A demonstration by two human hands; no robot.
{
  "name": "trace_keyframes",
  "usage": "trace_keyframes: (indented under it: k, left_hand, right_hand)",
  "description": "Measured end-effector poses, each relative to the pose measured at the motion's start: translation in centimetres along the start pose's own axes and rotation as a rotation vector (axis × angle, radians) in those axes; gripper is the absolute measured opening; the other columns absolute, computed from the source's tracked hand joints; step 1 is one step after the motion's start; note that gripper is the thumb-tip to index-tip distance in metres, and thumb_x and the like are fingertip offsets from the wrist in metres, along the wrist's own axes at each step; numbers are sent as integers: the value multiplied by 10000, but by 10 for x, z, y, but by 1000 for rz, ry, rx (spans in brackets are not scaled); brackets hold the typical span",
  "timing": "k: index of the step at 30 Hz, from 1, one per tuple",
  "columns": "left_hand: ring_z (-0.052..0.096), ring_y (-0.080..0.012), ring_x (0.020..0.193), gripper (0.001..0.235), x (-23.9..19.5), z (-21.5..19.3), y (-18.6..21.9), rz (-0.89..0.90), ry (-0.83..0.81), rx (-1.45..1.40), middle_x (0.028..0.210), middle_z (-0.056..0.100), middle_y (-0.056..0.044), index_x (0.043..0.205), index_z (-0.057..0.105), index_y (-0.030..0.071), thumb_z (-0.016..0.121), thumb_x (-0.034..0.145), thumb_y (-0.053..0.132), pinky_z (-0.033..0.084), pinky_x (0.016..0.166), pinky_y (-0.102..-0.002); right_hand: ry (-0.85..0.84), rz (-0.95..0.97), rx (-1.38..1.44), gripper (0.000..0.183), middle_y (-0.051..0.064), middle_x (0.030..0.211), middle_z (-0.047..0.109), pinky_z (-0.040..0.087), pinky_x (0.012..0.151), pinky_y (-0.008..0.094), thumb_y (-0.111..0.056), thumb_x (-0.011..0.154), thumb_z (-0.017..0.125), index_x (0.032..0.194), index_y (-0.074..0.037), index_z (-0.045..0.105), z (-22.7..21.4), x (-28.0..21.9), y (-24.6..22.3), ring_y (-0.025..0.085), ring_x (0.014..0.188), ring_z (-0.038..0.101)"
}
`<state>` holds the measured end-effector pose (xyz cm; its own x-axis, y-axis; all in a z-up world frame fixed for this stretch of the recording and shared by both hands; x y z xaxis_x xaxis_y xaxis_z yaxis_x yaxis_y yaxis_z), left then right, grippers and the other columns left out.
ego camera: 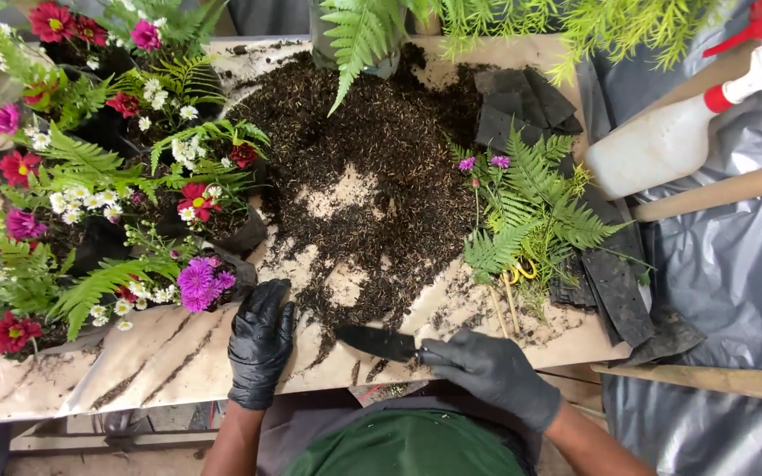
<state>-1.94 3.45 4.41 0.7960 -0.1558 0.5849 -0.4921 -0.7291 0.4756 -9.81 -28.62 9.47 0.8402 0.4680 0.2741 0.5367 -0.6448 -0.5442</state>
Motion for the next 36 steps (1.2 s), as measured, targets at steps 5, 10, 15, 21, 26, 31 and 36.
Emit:
trace_keyframes:
  k: [5, 10, 15, 21, 26, 31, 36]
  left_hand:
    - [688, -378, 1135, 284, 3, -3, 7, 60, 27, 59, 1235, 701, -205, 1274, 675, 4, 634, 1005, 85, 560, 1035, -477]
    - [688, -336, 1142, 335, -10, 7, -14, 4, 51, 158, 1182, 725, -124, 1228, 733, 103, 752, 896, 146, 561, 1028, -439]
    - [692, -342, 1128, 322, -10, 8, -12, 3, 58, 187, 1161, 729, -136, 1207, 740, 87, 762, 896, 164, 575, 1007, -438]
    - [685, -329, 1151, 352, -12, 6, -14, 0, 63, 195, 1183, 724, -124, 1231, 731, 106, 765, 887, 177, 562, 1022, -433]
    - [691, -336, 1137, 339, -10, 7, -14, 2, 64, 171, 1164, 732, -134, 1210, 739, 91, 768, 886, 188, 560, 1019, -438]
    - [688, -373, 1140, 333, -4, 2, -6, -14, 52, 119, 1212, 716, -182, 1248, 711, 57, 722, 931, 159, 563, 1013, -475]
    - [676, -404, 1152, 341, -4, -2, -4, 30, 49, 61, 1267, 682, -222, 1313, 654, 32, 668, 982, 110, 568, 1011, -508]
  right_hand:
    - [-116, 429, 150, 538, 12, 1036, 739, 334, 252, 173, -541, 1001, 387, 1313, -200, 663, 4, 45, 24, 58, 400, 631]
    - [378, 332, -14, 317, -23, 965, 808, 638, 762, 274, -284, 869, 834, 1180, -244, 784, 11, 79, 44, 174, 915, 763]
    - [366, 281, 318, 202, 82, 1002, 815, 667, 827, 308, -128, 886, 801, 1087, -148, 802, 36, 133, -31, 244, 1006, 777]
    - [254, 655, 235, 221, 70, 941, 809, 629, 825, 507, -294, 925, 739, 1145, -272, 737, 67, 139, -2, 371, 888, 754]
    - [421, 451, 389, 222, 117, 824, 764, 609, 651, 315, -224, 1063, 585, 1201, -118, 721, 53, 136, 16, 224, 626, 708]
    - [264, 556, 649, 331, 73, 868, 748, 479, 561, 263, -289, 1031, 593, 1299, -117, 685, 85, 174, -14, 120, 555, 545]
    - [243, 563, 680, 480, 55, 775, 662, 454, 389, 213, -405, 1032, 501, 1343, -77, 662, 100, 167, 9, 87, 501, 483]
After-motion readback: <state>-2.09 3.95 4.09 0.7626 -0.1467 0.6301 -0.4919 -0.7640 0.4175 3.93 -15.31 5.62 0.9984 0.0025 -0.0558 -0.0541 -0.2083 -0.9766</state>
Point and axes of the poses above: each hand's wrist, its own x-axis towards the middle knuckle, its own z-axis out of the palm, y = z × x, the point moved 6 cm from there along x, towards the middle knuckle
